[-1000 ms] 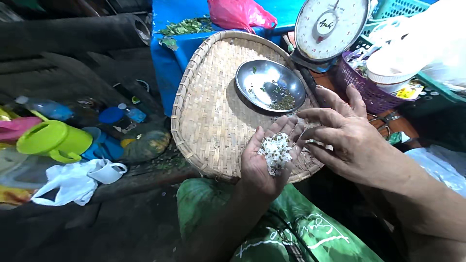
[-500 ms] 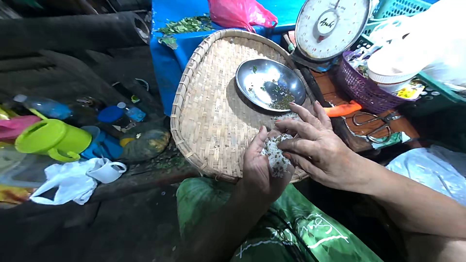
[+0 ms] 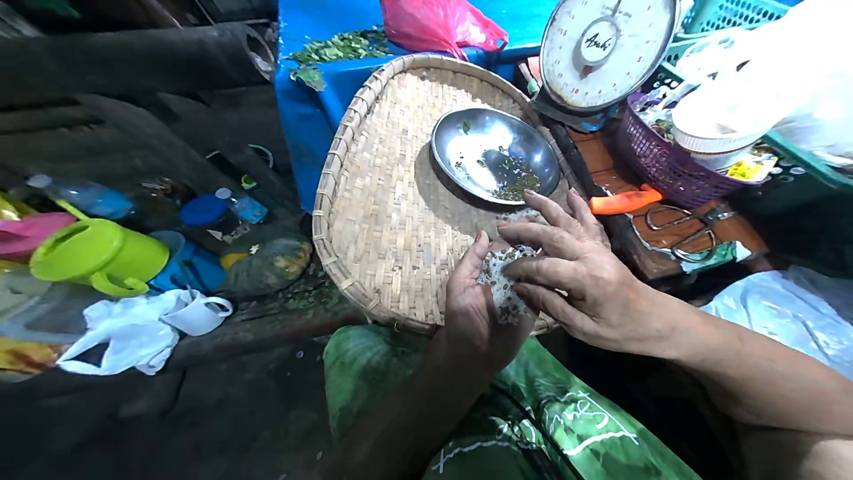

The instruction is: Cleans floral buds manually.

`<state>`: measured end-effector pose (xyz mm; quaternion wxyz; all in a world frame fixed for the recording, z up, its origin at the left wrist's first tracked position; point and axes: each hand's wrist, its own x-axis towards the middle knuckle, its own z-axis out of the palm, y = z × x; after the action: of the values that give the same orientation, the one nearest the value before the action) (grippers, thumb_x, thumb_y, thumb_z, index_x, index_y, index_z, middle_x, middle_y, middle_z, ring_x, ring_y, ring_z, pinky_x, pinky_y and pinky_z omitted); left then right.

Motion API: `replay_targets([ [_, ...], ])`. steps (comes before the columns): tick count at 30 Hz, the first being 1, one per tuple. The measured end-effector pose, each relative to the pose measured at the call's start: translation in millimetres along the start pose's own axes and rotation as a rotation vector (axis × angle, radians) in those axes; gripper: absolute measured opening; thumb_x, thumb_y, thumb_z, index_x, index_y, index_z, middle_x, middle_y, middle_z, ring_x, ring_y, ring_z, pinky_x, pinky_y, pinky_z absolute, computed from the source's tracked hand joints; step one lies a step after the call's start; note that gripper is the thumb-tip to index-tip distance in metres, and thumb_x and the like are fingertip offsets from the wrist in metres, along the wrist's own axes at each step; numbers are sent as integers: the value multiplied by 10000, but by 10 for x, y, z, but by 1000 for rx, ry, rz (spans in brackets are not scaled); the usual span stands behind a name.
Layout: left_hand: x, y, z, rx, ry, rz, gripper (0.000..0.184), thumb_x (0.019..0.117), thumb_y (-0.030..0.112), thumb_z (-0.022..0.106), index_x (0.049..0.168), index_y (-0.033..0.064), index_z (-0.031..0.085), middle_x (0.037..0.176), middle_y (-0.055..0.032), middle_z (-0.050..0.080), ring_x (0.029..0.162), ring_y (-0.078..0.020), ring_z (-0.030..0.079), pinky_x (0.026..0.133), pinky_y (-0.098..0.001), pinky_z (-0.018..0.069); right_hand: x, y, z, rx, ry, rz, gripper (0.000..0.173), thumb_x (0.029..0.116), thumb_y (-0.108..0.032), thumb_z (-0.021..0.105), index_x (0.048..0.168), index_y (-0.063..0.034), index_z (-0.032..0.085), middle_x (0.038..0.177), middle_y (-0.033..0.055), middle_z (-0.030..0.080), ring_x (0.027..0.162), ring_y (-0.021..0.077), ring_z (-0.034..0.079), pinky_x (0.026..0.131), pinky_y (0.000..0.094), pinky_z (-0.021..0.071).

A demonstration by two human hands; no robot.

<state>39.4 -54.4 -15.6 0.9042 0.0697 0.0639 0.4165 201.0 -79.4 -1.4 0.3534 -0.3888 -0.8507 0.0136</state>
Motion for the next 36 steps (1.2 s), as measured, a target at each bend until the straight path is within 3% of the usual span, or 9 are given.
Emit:
replay_targets([
  [3,-6,4,-5,24,-28,-12,458,1057,449,316,1109,116,626,1010,-80,686,963,-159,688,848,-331,571,0,8,38,18,-18,6,244,1021,-220,565,1023,-105,781,1382,117,640,1485,413,357,1171,771,91],
  [8,0,3,1,-10,18,-13,463,1054,458,337,1004,102,628,922,-78,679,886,-159,689,807,-320,574,12,4,7,45,48,1,216,1007,-183,581,946,-103,772,1357,118,657,1481,401,372,1182,757,98],
  [14,-10,18,-14,2,-56,-34,442,1055,438,335,1061,134,655,971,-50,696,936,-131,693,830,-311,574,4,-36,21,85,75,-58,205,1006,-152,577,981,-109,775,1343,114,670,1472,394,391,1179,758,106],
  [19,-23,-2,38,-10,-35,21,483,1071,409,293,989,99,654,898,-63,690,871,-132,695,785,-293,577,-10,-22,106,93,38,-66,211,1020,-169,568,1016,-126,774,1361,121,656,1482,400,370,1175,764,79],
  [25,-8,7,57,2,39,23,536,1062,462,277,1076,77,651,982,-95,697,921,-176,700,805,-333,588,48,-12,-116,43,55,-32,225,995,-153,566,869,-89,740,1347,127,659,1481,414,365,1188,745,108],
  [29,11,24,53,26,-24,15,631,1058,477,177,1257,49,595,1147,-139,666,1052,-236,673,902,-377,563,38,40,-355,-39,-25,6,334,1036,-309,538,864,-127,759,1310,78,689,1482,407,362,1182,751,79],
  [32,21,23,64,22,-21,7,638,1058,471,166,1324,49,563,1252,-148,643,1166,-256,639,974,-406,530,24,35,-410,-73,-30,31,278,1013,-264,550,909,-137,774,1312,73,685,1488,406,351,1179,759,71],
  [36,27,29,37,43,-65,19,640,1053,470,161,1290,43,575,1184,-140,651,1085,-236,659,915,-365,556,20,27,-302,-85,-58,18,253,1003,-251,568,929,-141,783,1346,89,665,1489,426,337,1163,776,69],
])
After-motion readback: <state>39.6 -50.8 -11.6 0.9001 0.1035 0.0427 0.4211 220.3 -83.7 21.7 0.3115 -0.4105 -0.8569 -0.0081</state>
